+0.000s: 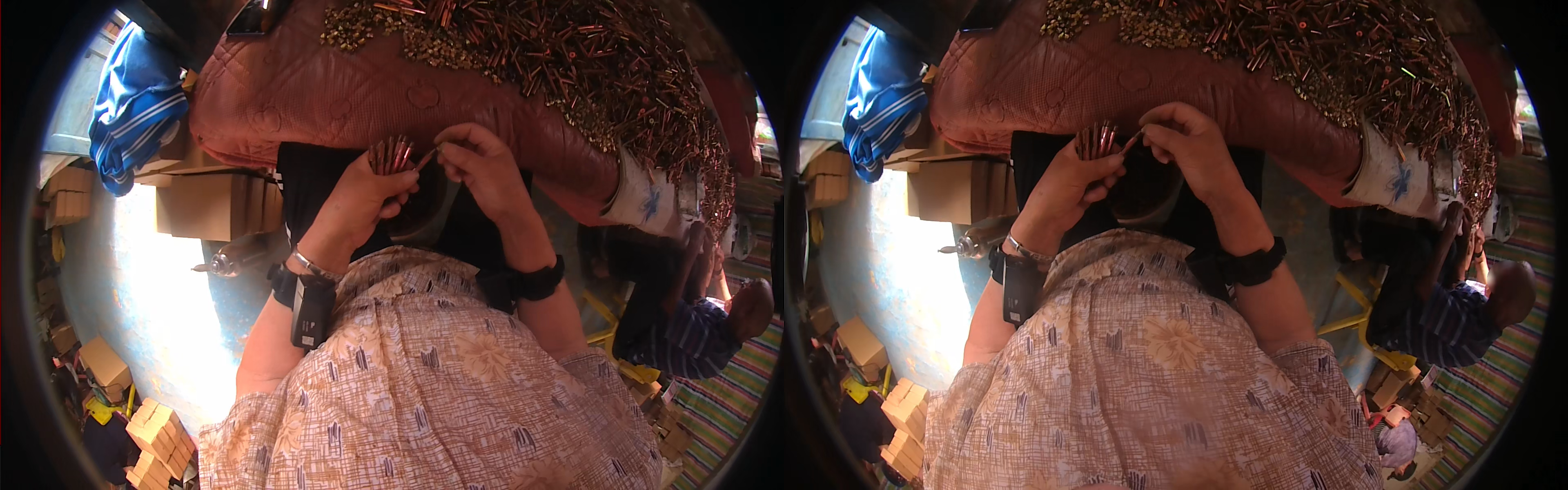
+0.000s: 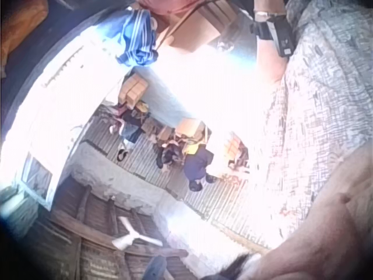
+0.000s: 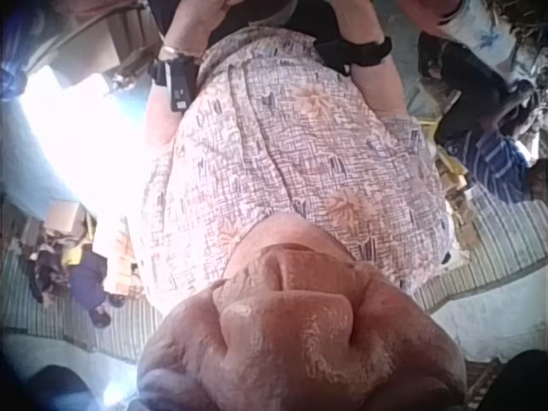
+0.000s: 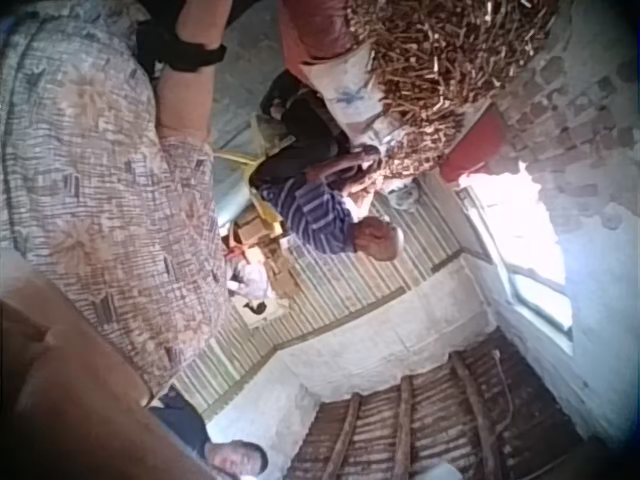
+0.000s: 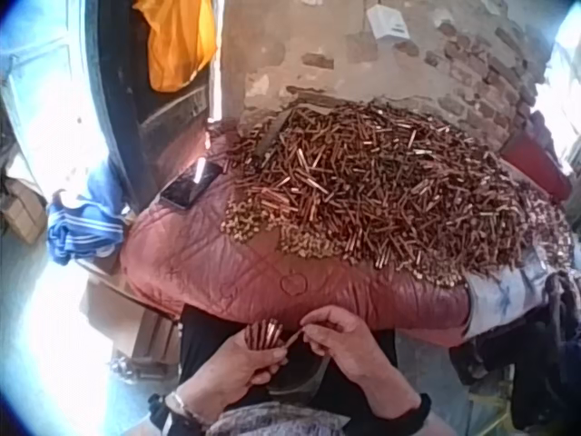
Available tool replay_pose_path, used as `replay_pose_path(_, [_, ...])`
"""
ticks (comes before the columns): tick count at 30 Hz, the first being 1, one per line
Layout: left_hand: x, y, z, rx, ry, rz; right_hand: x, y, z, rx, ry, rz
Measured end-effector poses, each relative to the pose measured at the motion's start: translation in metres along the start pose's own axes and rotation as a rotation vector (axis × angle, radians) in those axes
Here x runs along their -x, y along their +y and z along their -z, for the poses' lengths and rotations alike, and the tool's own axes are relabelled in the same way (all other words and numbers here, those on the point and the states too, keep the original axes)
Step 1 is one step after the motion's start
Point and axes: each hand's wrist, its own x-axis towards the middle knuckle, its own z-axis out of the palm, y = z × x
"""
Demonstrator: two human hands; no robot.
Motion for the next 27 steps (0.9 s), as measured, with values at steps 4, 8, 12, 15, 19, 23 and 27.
replay_pose_path(4, [0.002, -0.001, -0.001, -0.004, 0.024, 0.002, 0.004, -0.004, -0.002, 0.170, 0.007, 0.036])
replay_pose_path(8, [0.002, -0.001, -0.001, -0.014, 0.002, 0.007, 0.005, -0.003, -0.001, 0.238, -0.011, 0.065])
replay_pose_path(12, [0.002, -0.001, 0.000, -0.049, 0.011, 0.004, 0.005, -0.001, -0.001, 0.247, -0.016, 0.078])
replay_pose_path(15, [0.002, -0.001, 0.002, -0.095, -0.005, -0.007, 0.004, -0.001, 0.002, 0.269, -0.044, 0.065])
replay_pose_path(19, [0.003, 0.000, 0.000, -0.143, 0.029, 0.016, 0.003, 0.001, 0.001, 0.415, -0.015, -0.014])
replay_pose_path(23, [0.002, -0.002, 0.001, -0.175, 0.047, 0.022, 0.003, 0.007, -0.002, 0.588, 0.053, 0.030])
replay_pose_path(27, [0.001, -0.004, 0.002, -0.182, 0.059, 0.025, 0.001, 0.011, -0.004, 0.491, 0.053, 0.063])
